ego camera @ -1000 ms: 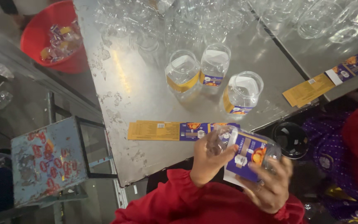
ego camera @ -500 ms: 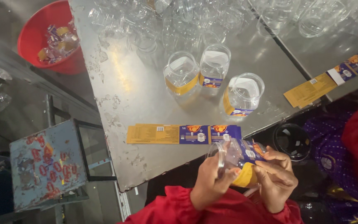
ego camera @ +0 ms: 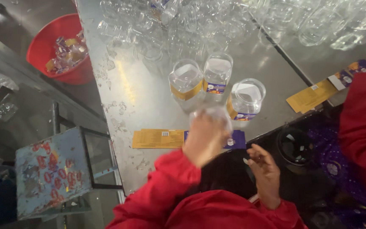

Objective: The person applies labels to plastic containers by hand, removing backing from the labels and smoothing them onto the sides of clear plastic jars.

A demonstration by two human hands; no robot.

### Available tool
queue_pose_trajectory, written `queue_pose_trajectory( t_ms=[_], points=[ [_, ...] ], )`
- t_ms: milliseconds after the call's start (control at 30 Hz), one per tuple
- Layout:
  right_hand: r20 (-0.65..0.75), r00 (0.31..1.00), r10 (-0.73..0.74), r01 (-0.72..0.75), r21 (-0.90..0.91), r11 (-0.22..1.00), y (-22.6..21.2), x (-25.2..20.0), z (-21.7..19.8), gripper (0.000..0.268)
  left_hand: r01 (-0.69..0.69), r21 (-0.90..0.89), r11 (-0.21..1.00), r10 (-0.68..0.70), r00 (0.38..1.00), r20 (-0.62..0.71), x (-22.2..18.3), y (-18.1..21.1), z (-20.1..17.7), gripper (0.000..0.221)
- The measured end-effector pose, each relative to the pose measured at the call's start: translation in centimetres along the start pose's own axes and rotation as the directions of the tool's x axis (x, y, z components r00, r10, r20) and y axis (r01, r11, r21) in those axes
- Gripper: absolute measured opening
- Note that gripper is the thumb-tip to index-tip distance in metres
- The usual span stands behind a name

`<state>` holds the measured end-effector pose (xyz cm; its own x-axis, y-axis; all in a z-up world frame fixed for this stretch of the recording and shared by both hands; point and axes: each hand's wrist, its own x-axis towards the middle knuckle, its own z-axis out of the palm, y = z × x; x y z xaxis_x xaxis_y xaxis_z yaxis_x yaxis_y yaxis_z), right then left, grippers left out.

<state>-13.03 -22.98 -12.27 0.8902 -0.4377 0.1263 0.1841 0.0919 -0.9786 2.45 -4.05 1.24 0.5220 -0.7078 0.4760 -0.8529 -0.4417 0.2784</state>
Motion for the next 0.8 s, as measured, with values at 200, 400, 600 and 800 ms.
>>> queue_pose_trajectory(
  t_ms=[200, 400, 600, 800],
  points=[
    [0.069, 0.994, -0.084, 0.087, -0.045, 0.995, 0.5, -0.7, -1.5, 0.035, 0.011, 0.233, 0.972, 0.043, 0.973, -0.228, 2.7, -5.6, 2.0, 0.030],
    [-0.040, 0.992, 0.119, -0.122, -0.089, 0.989, 1.1, -0.9, -2.7, 0.025, 0.119, -0.222, 0.968, -0.111, 0.993, 0.051, -3.2, -4.0, 6.6, 0.040],
    [0.059, 0.996, 0.063, -0.053, -0.159, 0.986, 2.1, -0.5, -2.8, 0.023, 0.064, -0.052, 0.997, -0.061, 0.997, 0.053, -7.5, -2.6, 10.1, 0.053],
    [0.058, 0.995, 0.087, -0.076, -0.175, 0.982, 2.4, 0.4, -2.8, 0.022, 0.072, -0.128, 0.989, -0.076, 0.997, -0.027, -9.1, -3.0, 12.8, 0.024]
  ],
)
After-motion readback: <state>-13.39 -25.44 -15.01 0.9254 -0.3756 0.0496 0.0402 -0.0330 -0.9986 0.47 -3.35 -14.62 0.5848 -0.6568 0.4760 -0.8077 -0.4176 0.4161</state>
